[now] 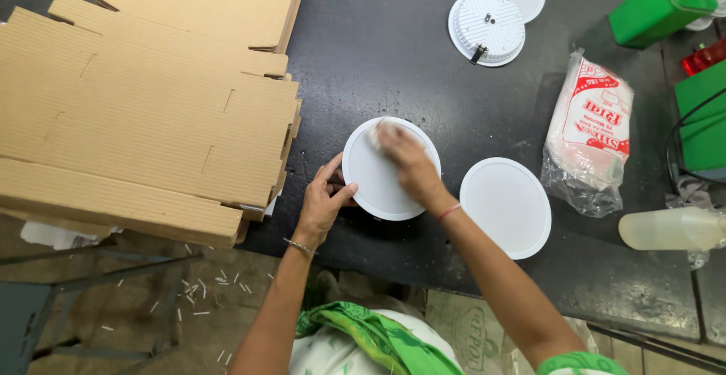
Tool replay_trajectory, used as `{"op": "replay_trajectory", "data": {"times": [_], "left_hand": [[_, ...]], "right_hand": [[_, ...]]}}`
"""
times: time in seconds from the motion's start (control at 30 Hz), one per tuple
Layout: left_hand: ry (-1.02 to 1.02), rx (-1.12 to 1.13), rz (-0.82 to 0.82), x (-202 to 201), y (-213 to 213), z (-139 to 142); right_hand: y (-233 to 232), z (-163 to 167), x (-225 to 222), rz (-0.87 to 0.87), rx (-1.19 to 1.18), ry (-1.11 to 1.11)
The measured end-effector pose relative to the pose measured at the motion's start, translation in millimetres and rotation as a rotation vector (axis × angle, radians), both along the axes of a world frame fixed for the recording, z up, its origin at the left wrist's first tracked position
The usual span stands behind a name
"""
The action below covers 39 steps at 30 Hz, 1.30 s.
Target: The person wipes several white circular LED modules with a cloth, then places each module into a clear plastic bag and seals it. The person handles the modules one at a time, using a spray bottle and cloth to clean them before packaging.
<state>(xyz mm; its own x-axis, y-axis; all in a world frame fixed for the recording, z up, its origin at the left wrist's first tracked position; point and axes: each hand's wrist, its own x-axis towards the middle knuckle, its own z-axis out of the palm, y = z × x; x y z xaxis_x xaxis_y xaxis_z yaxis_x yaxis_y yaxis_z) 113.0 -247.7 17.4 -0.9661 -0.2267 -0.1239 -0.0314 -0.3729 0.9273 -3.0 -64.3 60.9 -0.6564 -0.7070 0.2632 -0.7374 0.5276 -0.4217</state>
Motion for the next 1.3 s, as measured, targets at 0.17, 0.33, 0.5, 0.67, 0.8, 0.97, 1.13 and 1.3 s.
{"op": "replay_trajectory", "data": {"times": [0.17, 0.33, 0.5, 0.67, 0.8, 0.97, 1.13, 1.3], "left_hand": [[-0.004, -0.007, 0.016, -1.9, -2.5, 2.9], [-0.029, -0.01, 0.005, -6.0, -5.6, 0.0], [0.001, -0.012, 0.004, -3.5, -6.4, -1.3], [-0.007, -0.001, 0.015, -0.3, -5.9, 2.1], [0.027, -0.046, 0.025, -2.1, -7.6, 5.4], [-0.032, -0.051, 0.015, -2.5, -6.4, 7.6], [0.005, -0.065, 0.027, -4.1, -8.9, 7.0], [-0.013, -0.041, 0.022, -5.9, -7.8, 3.7]], "right_hand": [[21.1, -16.5, 11.6, -0.26, -0.053, 0.119], [-6.1, -36.0, -12.9, -0.334, -0.04, 0.098], [-56.3, -36.7, -12.9, -0.053, -0.057, 0.115], [-30.9, 0.7, -13.6, -0.457, -0.093, -0.263], [-17.9, 6.4, -23.1, -0.485, -0.14, 0.146], [-31.7, -4.3, -50.1, -0.294, -0.154, 0.101], [-15.2, 1.8, -53.1, -0.509, -0.042, 0.028], [-36.7, -1.2, -51.1, -0.353, -0.11, 0.123]]}}
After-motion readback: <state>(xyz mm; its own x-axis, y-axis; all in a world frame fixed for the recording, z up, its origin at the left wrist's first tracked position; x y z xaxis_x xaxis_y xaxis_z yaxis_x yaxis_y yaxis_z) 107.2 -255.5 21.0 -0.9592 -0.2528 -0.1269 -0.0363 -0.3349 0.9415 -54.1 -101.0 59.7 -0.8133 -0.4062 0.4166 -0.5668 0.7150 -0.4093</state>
